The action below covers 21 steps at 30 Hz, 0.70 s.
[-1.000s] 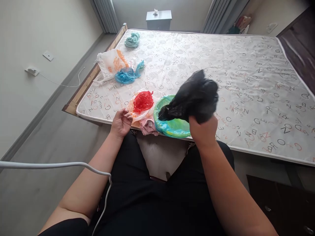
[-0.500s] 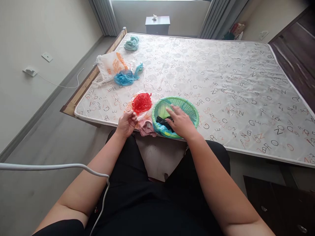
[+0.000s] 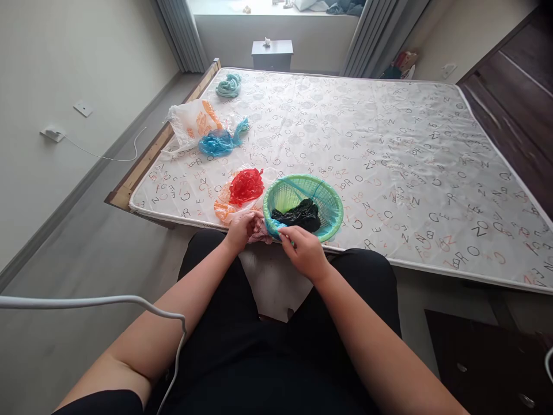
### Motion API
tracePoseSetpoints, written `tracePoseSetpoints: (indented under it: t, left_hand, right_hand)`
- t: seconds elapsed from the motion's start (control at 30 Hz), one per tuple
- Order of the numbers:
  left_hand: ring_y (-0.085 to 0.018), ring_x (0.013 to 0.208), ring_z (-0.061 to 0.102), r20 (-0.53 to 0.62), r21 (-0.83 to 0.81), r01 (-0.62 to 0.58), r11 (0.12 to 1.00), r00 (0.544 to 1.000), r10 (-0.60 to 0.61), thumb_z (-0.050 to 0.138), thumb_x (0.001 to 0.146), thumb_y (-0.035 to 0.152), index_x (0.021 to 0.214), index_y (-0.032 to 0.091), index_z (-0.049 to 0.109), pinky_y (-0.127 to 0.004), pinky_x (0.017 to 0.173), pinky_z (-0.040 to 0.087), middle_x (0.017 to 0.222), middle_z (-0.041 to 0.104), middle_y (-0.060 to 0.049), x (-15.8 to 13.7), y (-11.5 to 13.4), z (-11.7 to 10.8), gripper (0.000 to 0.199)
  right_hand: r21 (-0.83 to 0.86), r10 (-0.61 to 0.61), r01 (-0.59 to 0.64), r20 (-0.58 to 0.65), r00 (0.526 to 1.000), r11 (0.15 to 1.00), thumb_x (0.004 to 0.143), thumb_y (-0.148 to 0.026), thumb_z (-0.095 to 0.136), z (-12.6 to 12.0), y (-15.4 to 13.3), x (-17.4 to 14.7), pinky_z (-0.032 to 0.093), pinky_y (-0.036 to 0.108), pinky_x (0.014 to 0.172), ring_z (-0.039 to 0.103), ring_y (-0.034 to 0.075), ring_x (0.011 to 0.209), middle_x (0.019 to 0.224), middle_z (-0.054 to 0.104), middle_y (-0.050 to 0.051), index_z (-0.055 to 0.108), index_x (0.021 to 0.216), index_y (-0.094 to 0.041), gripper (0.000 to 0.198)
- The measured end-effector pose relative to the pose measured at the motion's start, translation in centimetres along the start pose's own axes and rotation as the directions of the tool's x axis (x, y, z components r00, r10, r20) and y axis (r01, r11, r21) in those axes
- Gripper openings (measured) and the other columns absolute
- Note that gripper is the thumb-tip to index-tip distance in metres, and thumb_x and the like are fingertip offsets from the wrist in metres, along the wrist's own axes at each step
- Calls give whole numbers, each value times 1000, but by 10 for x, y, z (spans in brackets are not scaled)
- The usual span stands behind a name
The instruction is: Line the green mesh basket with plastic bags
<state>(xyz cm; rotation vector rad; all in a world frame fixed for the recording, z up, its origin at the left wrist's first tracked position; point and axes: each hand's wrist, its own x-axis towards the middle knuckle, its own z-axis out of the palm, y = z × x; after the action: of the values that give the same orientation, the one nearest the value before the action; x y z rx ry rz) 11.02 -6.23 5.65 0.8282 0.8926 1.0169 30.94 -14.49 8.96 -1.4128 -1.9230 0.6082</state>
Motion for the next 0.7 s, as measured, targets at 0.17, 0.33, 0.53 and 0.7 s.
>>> tracePoseSetpoints:
  t: [0.17,0.33,0.53,0.7]
  left_hand:
    - [-12,53,48,210,249,-159,955,972,107,70,80,36,112,13,78,-26,54,41,64,62,-2,-15,-3,9,40]
    - [-15,62,54,334,345,-238,908,935,118,69,83,34,132,18,71,-27,65,46,69,63,0,-19,-8,13,51]
    - [-19,69,59,336,354,-173,919,941,47,74,81,29,141,21,64,-33,76,49,72,62,0,-17,-18,10,62]
    - [-18,67,59,373,445,-250,860,925,76,68,84,25,145,22,60,-31,73,48,74,63,0,-17,-17,10,61]
  right_hand:
    - [-45,44,-53,-183,982,998,104,-33,42,-1,22,25,54,36,97,67,23,107,120,71,13,69,125,-21,35]
    - [-41,81,-88,-154,985,995,104,-33,44,2,29,28,54,32,93,68,20,95,119,70,12,69,126,-18,36]
    - [-1,137,-137,-68,988,991,101,-33,49,7,33,32,53,32,93,68,19,89,115,73,11,72,123,-18,35]
    - [23,189,-188,-37,981,982,100,-33,50,4,32,33,53,31,94,69,20,91,114,75,10,74,121,-19,34]
